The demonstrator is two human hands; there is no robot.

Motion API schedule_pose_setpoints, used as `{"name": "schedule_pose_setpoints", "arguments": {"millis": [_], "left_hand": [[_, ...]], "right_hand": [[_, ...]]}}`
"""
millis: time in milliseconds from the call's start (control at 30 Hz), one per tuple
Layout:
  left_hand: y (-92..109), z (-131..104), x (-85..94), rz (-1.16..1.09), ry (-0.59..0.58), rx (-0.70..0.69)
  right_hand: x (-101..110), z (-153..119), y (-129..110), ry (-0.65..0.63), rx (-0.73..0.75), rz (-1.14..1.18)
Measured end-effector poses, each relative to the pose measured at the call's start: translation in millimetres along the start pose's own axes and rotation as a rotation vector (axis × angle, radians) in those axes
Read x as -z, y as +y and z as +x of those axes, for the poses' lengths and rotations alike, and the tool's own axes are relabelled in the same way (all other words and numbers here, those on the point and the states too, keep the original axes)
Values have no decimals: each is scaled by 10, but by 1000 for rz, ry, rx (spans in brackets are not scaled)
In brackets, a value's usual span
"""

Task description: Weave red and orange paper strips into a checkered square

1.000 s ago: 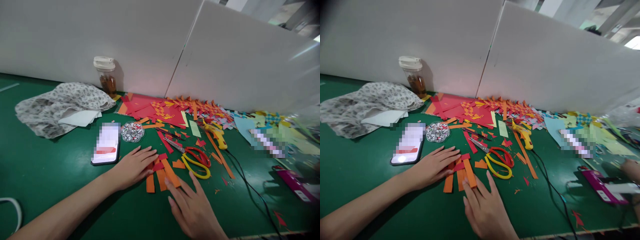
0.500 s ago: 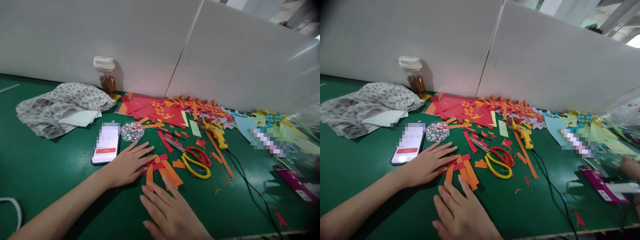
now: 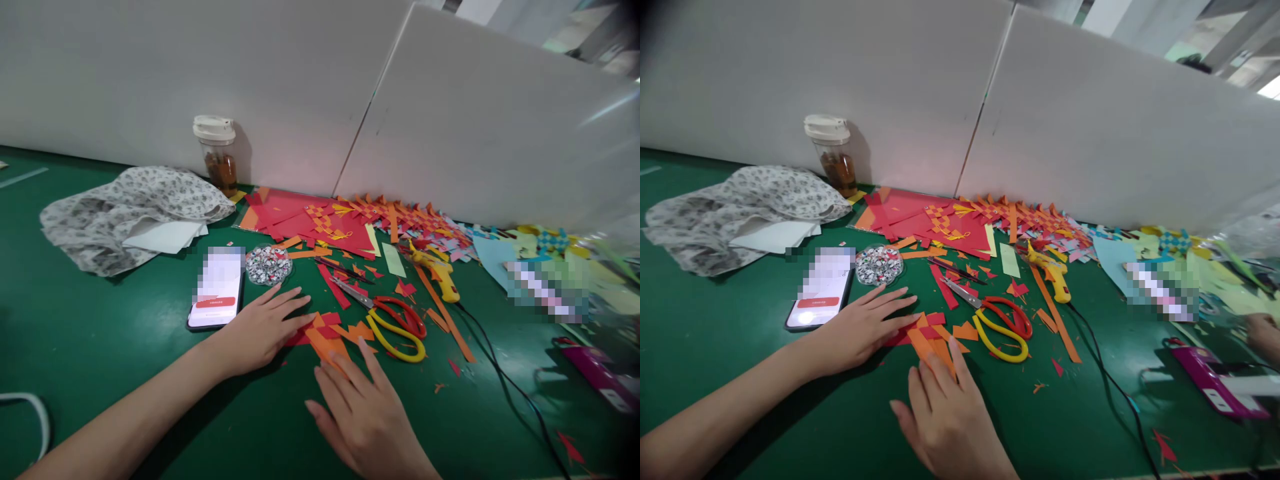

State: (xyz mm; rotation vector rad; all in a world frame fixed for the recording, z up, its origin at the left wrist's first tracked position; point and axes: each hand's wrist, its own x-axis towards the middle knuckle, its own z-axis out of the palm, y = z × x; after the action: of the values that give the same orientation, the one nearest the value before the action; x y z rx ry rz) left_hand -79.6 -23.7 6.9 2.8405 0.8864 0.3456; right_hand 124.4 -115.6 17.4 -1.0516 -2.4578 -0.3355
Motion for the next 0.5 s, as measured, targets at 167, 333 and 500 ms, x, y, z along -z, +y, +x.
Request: {"name": "schedule_pose_setpoints", "arguments": {"millis": [167, 333, 500], "left_hand": [[41, 24, 31, -18, 19, -14], [105, 51, 52, -74, 94, 18], [110, 54, 28, -87, 138, 43]], "right_hand": [[150, 0, 61, 170, 33, -58], [208, 48, 135, 66, -103, 1], [121, 130, 394, 49, -185, 17]]}}
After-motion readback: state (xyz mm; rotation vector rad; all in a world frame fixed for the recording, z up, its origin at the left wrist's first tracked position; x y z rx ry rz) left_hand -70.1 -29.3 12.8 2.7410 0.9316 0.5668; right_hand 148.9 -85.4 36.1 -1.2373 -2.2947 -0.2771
